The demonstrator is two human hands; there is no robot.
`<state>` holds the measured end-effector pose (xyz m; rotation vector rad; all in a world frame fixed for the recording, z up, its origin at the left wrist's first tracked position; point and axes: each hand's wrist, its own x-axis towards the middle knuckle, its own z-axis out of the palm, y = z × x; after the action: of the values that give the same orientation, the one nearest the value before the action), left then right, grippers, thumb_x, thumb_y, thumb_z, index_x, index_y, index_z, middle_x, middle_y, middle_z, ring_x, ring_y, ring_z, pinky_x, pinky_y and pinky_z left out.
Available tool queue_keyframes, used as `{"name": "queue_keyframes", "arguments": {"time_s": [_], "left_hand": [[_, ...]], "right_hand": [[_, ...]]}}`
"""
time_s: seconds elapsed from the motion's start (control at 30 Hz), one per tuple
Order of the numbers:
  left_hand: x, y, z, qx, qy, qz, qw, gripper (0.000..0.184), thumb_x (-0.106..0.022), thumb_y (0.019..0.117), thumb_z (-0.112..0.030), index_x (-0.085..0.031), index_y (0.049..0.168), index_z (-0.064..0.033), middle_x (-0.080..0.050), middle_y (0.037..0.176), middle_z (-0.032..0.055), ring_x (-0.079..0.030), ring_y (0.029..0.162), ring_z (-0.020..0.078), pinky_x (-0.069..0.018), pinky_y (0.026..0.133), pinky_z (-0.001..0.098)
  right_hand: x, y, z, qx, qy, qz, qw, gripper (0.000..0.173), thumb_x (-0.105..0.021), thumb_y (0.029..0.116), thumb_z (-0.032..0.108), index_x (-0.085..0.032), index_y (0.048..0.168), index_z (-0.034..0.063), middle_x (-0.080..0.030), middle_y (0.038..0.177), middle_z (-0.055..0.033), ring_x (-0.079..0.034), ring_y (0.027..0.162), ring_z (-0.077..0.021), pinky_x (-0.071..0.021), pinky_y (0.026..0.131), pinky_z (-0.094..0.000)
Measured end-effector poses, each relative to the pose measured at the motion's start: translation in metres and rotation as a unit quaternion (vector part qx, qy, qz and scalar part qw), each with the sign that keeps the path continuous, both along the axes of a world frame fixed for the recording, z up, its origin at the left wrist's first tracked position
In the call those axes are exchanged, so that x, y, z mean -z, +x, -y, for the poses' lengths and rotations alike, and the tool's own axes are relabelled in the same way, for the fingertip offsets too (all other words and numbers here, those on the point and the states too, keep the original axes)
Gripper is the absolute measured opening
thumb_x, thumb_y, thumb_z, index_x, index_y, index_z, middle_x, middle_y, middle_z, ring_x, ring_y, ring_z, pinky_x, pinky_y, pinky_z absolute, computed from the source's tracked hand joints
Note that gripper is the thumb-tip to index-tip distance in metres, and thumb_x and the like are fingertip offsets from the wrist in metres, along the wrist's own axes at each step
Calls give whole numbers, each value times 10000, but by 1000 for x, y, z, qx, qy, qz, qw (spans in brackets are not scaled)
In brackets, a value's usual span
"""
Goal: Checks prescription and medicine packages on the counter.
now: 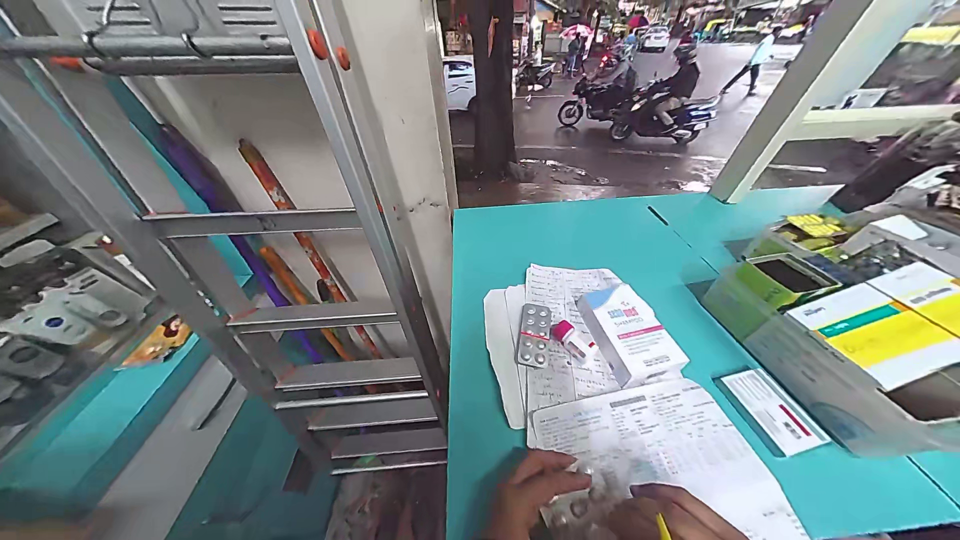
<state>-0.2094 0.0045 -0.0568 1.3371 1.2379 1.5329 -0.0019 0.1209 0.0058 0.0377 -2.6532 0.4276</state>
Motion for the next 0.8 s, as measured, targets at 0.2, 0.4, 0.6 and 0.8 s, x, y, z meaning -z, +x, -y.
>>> {"name": "queue_keyframes", "arguments": {"time_s": [0.2, 0.4, 0.6, 0.8], "left_hand": [[3, 0, -2, 5, 20, 25, 999, 628, -648, 969, -387, -585, 1318, 131, -603, 1328, 251, -639, 1188, 215, -548, 998, 381], [-3, 5, 0, -2, -11, 61, 998, 473, -656, 974, -209, -596, 1304, 124, -610, 1324, 243, -625, 1234, 245, -529, 1054, 395], [-1, 4, 0, -20, -5, -3, 1000, 231, -653, 957, -93, -722, 1078, 90, -662, 1249, 215, -673, 1137, 201, -579, 959, 342], [-2, 2, 1, -20, -11, -22, 1000, 184, -607, 943, -7, -695, 854, 129, -674, 1218, 241, -706, 1026, 166, -601, 859, 299]], "right_hand": [[-26, 7, -20, 90, -10, -36, 995, 150, -595, 1022, 100, -733, 992, 49, -753, 970, -149, -719, 946, -245, -567, 867, -348], [-47, 24, -115, 428, 180, -108, 879, 201, -586, 931, 100, -730, 999, -23, -688, 863, -253, -669, 744, -441, -523, 601, -540], [-21, 13, -170, 508, 146, 55, 847, 163, -681, 898, -64, -711, 1055, -29, -682, 920, -314, -663, 934, -568, -516, 652, -675], [-15, 22, -91, 459, 16, -76, 885, 422, -580, 1020, 369, -706, 1030, -33, -708, 857, -189, -681, 720, -313, -553, 629, -490]]}}
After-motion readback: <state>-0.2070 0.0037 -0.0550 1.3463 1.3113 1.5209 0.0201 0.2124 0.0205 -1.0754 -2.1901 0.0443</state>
